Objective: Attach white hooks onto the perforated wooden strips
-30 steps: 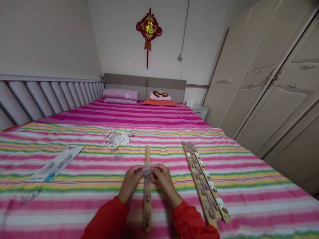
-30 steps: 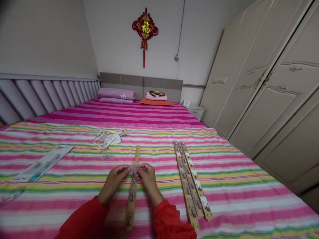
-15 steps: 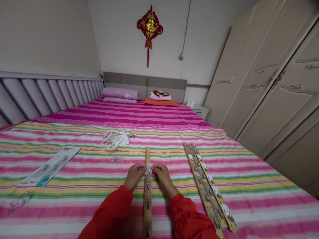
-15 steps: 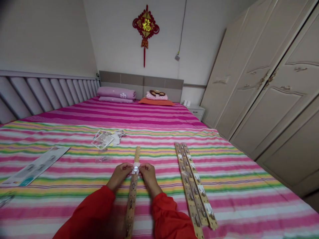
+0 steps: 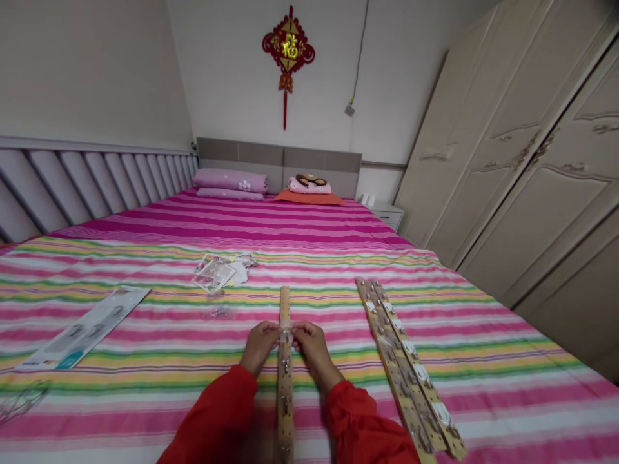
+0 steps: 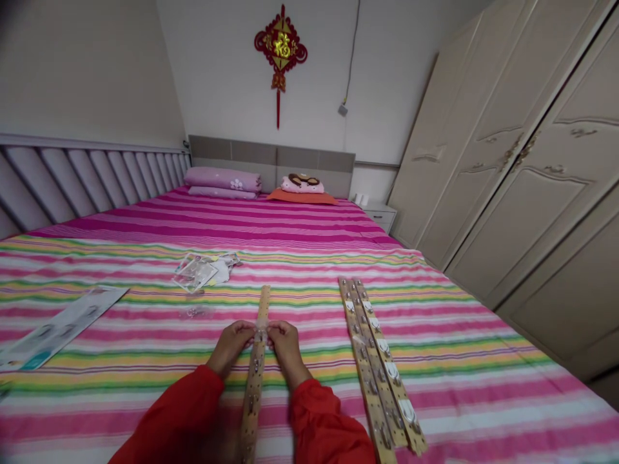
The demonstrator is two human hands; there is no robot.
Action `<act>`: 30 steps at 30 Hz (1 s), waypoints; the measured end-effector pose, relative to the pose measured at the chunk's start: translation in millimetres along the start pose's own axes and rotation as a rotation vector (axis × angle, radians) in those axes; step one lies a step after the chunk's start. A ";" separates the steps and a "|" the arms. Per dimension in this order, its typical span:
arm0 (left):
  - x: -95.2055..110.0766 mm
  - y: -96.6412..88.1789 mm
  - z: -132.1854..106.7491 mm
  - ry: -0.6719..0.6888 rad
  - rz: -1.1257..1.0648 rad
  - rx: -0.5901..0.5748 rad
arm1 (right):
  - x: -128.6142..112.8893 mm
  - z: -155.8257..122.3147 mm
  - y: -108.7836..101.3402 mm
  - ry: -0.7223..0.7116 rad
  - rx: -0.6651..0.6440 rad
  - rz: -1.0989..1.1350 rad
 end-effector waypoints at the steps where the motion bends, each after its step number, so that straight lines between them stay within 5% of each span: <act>1: -0.3 -0.2 0.0 0.003 -0.002 0.004 | 0.8 0.1 -0.2 0.000 0.001 -0.001; 18: -7.5 -1.3 2.4 0.014 -0.004 0.001 | 4.1 -1.3 -1.9 0.001 0.023 0.016; 30: 24.9 9.3 -5.2 0.111 0.001 -0.058 | -17.7 -9.3 5.1 -0.076 -0.032 0.093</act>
Point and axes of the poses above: each hand's wrist, its own z-axis towards the middle knuckle, its own y-axis out of the palm, x = y × z, the point moved 10 cm from there along z, towards the middle knuckle, and after that the axes turned 9 degrees about -z, right-handed, at the moved point
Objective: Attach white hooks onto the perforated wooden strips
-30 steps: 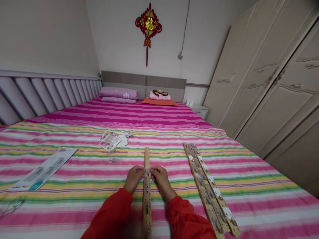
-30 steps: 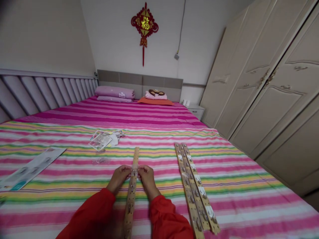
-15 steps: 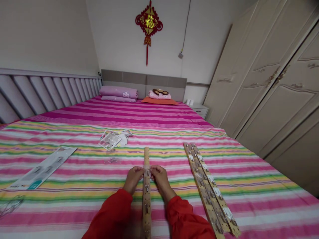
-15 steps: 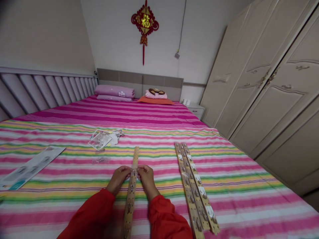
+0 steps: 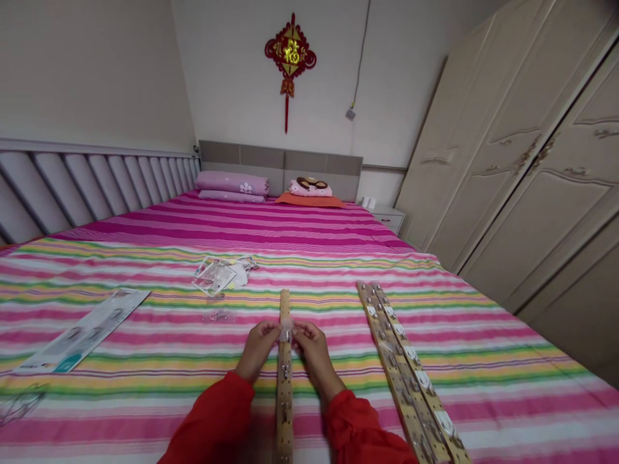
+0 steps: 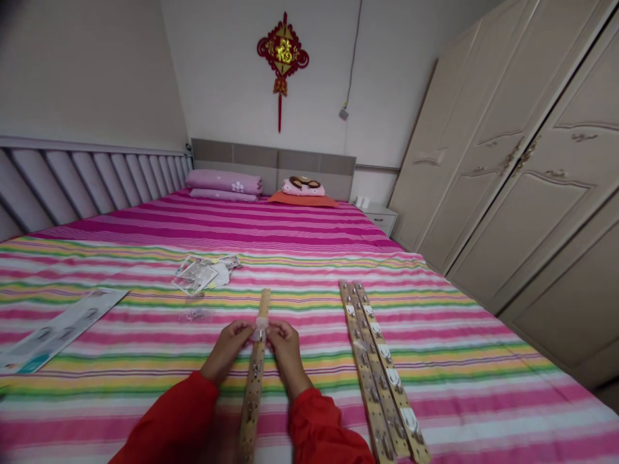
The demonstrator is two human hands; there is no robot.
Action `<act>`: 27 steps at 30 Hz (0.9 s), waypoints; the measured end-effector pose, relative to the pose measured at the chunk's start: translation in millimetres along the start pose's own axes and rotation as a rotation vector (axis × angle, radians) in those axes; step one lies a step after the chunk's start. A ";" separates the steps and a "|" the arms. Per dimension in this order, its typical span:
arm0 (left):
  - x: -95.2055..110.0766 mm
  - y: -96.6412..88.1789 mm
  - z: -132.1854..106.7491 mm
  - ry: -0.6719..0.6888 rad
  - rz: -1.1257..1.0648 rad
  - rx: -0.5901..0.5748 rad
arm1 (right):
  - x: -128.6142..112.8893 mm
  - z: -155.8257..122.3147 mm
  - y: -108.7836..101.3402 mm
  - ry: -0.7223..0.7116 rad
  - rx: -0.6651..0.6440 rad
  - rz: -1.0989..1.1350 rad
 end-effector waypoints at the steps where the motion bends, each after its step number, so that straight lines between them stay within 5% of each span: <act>1: -3.2 -0.6 1.1 -0.019 -0.006 0.004 | 0.5 0.8 -0.3 0.001 0.005 0.001; 8: -23.0 -7.6 5.7 -0.063 -0.005 0.034 | 12.9 6.9 -3.3 0.014 0.009 -0.016; 27: -31.5 -11.4 7.6 -0.075 -0.008 0.089 | 18.8 7.7 -3.5 -0.011 0.004 -0.076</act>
Point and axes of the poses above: each hand's wrist, its own z-axis towards the middle knuckle, its own y-axis out of the palm, x = y × z, the point moved 10 cm from there along z, towards the middle knuckle, and after that the axes turned 9 degrees about -z, right-handed, at the moved point
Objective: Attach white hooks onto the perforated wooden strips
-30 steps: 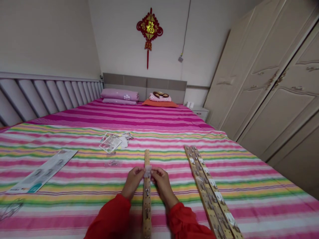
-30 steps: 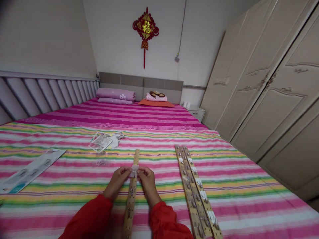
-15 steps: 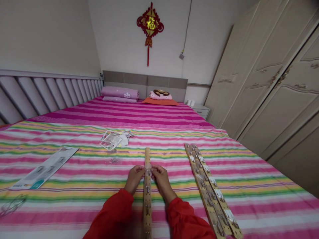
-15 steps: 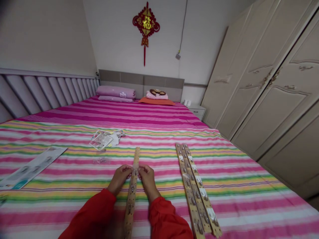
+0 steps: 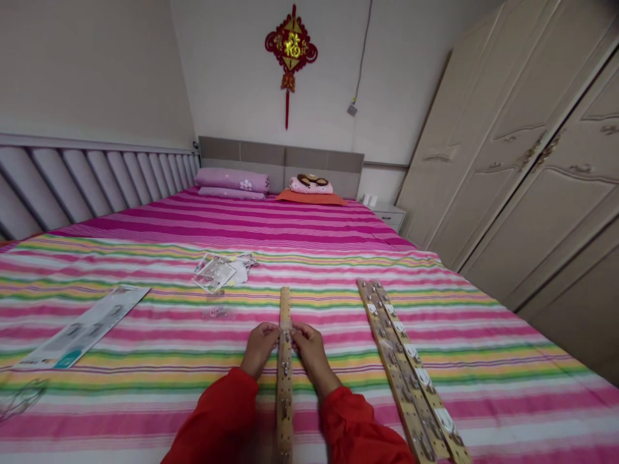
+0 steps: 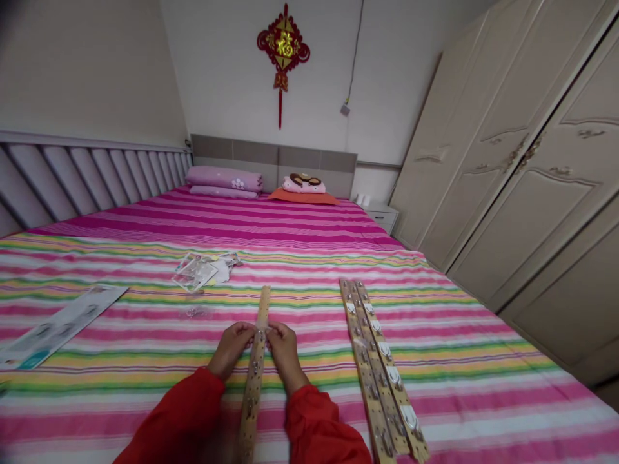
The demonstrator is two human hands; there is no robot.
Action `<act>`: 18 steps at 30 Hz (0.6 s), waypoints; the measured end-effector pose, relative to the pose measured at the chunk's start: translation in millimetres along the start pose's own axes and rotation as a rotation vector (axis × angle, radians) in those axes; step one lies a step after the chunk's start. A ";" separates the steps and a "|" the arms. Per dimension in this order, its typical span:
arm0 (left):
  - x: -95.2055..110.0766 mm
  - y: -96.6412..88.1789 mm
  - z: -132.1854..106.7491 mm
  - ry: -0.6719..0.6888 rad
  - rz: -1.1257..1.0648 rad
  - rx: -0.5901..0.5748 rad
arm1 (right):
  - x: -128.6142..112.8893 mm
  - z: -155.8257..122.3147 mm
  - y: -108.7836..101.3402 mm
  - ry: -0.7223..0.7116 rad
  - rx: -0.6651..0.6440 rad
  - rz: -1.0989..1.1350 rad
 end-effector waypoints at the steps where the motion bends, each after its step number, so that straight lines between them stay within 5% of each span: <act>1: -0.4 0.0 0.2 -0.001 0.001 -0.001 | -0.1 -0.1 -0.1 0.000 0.001 -0.003; 18: -4.0 -2.1 1.9 -0.010 0.021 0.002 | 4.3 0.4 -2.0 0.004 0.017 -0.015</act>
Point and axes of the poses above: each hand's wrist, its own z-axis towards the middle knuckle, its own y-axis out of the palm, x = y × z, the point moved 10 cm from there along z, towards the middle knuckle, and after that the axes turned 9 degrees about -z, right-handed, at the moved point
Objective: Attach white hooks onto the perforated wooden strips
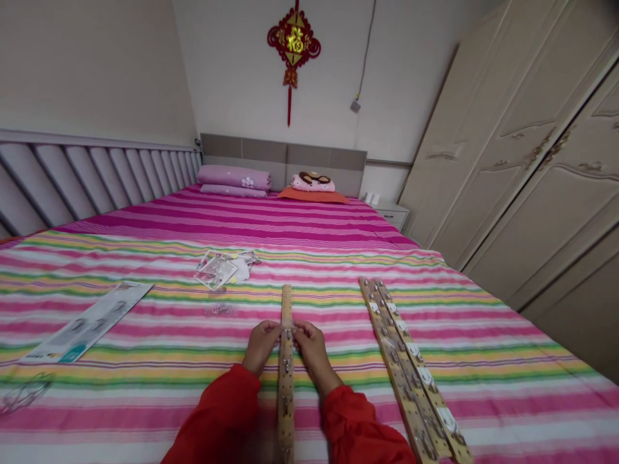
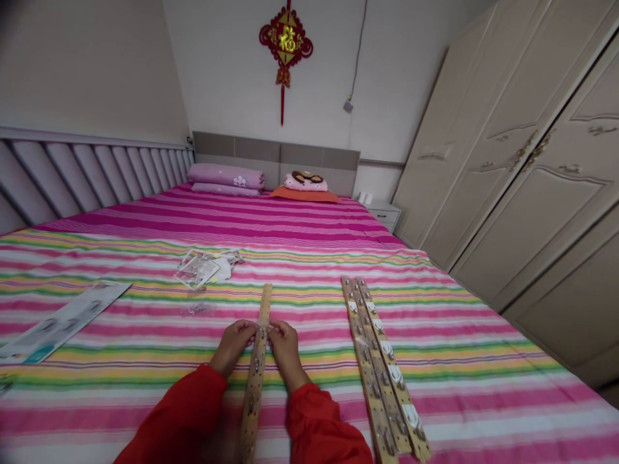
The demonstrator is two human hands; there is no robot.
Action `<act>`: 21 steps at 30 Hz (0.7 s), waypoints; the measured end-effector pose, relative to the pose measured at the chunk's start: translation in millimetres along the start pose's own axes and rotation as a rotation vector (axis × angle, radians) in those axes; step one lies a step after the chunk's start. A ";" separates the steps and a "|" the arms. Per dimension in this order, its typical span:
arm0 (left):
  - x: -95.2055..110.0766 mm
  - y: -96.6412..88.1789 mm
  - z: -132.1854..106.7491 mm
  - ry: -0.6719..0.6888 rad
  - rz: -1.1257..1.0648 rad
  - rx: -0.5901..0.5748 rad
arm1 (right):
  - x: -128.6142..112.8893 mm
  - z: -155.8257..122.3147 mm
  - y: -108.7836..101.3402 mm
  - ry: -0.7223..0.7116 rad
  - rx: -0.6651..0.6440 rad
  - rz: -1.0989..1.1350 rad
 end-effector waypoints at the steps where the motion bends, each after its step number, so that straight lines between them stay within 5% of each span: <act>1: 0.0 0.2 -0.3 -0.001 -0.002 -0.001 | 0.0 0.1 0.4 0.001 -0.005 0.003; 21: -0.6 -1.2 -2.2 0.023 -0.010 0.025 | -4.1 -1.7 3.8 -0.002 -0.022 0.021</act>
Point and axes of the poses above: each hand's wrist, its own z-axis towards the middle knuckle, its own y-axis out of the palm, x = y × z, the point moved 10 cm from there along z, towards the middle knuckle, and after that the axes turned 9 degrees about -z, right-handed, at the moved point
